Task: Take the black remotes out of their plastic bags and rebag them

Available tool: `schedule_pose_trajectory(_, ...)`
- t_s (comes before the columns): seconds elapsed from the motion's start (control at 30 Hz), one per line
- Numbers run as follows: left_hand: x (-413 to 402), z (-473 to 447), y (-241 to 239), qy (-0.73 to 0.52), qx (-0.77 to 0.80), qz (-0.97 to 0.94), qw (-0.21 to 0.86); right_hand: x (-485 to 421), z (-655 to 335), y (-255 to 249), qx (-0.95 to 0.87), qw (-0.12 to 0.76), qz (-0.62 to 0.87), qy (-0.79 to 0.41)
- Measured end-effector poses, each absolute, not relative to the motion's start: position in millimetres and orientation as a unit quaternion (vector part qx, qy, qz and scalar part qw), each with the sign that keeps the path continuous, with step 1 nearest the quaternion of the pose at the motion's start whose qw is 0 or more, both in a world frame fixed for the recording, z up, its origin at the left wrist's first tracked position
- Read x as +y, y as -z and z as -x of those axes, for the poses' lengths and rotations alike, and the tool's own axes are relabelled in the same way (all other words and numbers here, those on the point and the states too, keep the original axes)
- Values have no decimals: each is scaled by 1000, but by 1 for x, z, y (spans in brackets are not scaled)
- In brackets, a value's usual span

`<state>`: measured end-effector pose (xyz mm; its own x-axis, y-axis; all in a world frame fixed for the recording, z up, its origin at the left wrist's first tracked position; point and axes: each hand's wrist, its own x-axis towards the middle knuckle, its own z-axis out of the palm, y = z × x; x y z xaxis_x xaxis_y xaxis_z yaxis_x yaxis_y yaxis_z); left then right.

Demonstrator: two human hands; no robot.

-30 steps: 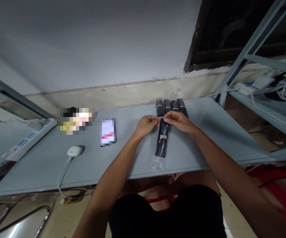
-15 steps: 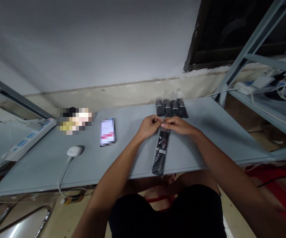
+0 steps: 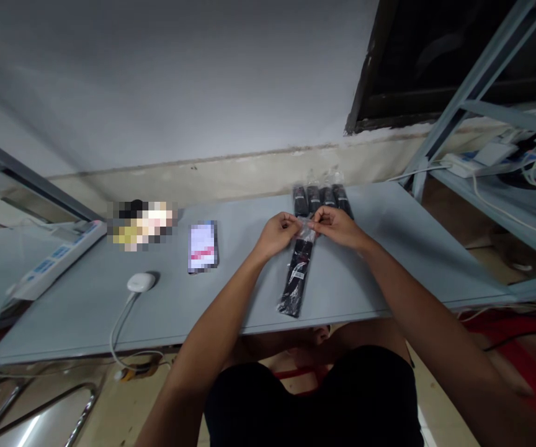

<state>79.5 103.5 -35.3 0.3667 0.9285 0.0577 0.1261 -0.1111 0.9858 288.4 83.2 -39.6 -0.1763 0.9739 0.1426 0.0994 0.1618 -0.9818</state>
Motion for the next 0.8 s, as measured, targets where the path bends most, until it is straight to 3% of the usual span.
schedule_pose_trajectory(0.13,105,-78,37,-391,404,-638,526,82,-289,39,-567,476,453,-496)
schedule_pose_trajectory(0.33,105,-77,38,-427,392,-616,534,78,-285,40,-521,404,436,-612)
schedule_pose_trajectory(0.7,102,-78,34,-400,393,-620,549,83,-288,46,-512,475,468,-542)
schedule_pose_trajectory(0.8,103,-79,35,-409,390,-615,549,82,-287,43,-488,470,459,-574)
